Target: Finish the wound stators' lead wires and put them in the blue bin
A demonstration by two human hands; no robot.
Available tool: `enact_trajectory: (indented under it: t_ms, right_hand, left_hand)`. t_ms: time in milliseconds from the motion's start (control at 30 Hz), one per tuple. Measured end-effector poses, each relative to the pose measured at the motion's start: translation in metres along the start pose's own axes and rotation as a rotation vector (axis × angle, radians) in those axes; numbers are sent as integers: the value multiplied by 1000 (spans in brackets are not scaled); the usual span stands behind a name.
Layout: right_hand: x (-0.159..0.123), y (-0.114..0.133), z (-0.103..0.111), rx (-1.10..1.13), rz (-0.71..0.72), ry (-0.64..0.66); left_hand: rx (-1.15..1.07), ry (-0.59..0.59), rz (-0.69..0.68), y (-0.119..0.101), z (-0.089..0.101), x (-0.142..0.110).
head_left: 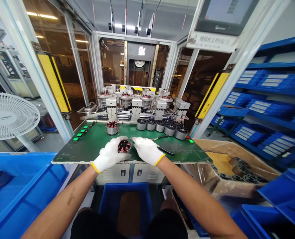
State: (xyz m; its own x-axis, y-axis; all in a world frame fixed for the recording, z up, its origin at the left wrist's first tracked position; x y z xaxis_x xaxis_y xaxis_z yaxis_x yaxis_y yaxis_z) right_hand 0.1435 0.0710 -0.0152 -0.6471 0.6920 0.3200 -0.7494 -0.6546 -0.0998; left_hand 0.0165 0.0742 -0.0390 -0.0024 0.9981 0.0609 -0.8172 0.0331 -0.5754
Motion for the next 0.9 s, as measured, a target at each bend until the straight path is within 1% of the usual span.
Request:
enact_trajectory:
  t_ms: [67,133,200,267,333,400,467,533,567,600,633,700,733,767,800,833,867,900]
  right_hand:
    - [10,9,2,-174,76,68]
    - [13,22,17,-283,144,49]
    - [8,33,30,-334,183,30]
    - [-2,37,31,-337,185,58]
    - [-13,35,18,-308,154,130]
    - [-24,30,-1,-268,87,205]
    - [-29,28,-17,-223,44,238]
    - [-28,26,-24,-170,45,249]
    - [-27,25,-23,-135,58,253]
    - [-25,22,-19,-86,65,242]
    - [-21,16,-11,-21,58,198]
    - [-10,1,12,183,8,15]
    - [-4,-8,23,324,-26,-95]
    - [4,-15,29,487,-58,-188]
    - [13,-18,30,662,-85,-241]
    - [24,-16,25,832,-100,-252]
    - [34,-9,20,980,-110,-238]
    - [42,1,15,1083,-117,-226]
  left_hand:
    - [-4,16,-14,1,0,3]
    - [-21,37,-7,3,-1,5]
    - [-40,49,5,6,-2,7]
    - [-63,54,-5,8,-3,8]
    - [-91,75,-41,7,-5,10]
    - [-123,104,-79,5,-7,12]
    - [-147,130,-112,3,-9,14]
    - [-162,143,-122,2,-9,14]
    - [-161,146,-122,2,-9,13]
    - [-155,139,-118,2,-8,11]
    - [-144,119,-107,2,-6,9]
    - [-110,54,-76,3,-1,4]
    - [-87,20,-62,3,1,3]
    - [-64,-10,-52,2,3,1]
    - [-40,-25,-44,1,3,1]
    - [-19,-25,-34,0,1,2]
    - [-4,-16,-30,0,-1,3]
    - [3,3,-36,-1,-4,4]
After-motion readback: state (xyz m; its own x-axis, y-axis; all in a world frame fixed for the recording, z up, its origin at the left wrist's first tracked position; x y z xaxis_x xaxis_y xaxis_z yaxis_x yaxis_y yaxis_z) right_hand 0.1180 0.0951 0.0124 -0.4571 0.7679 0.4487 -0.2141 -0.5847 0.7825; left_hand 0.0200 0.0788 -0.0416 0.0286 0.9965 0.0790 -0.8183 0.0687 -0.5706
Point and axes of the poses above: each hand's wrist, its own x-axis towards the middle knuckle, its own z-axis out of the back of the hand, y = z × x, the point moved 9 cm from there along x, towards the middle knuckle, and after that the axes turned 14 degrees about z, right-handed, at the moved point
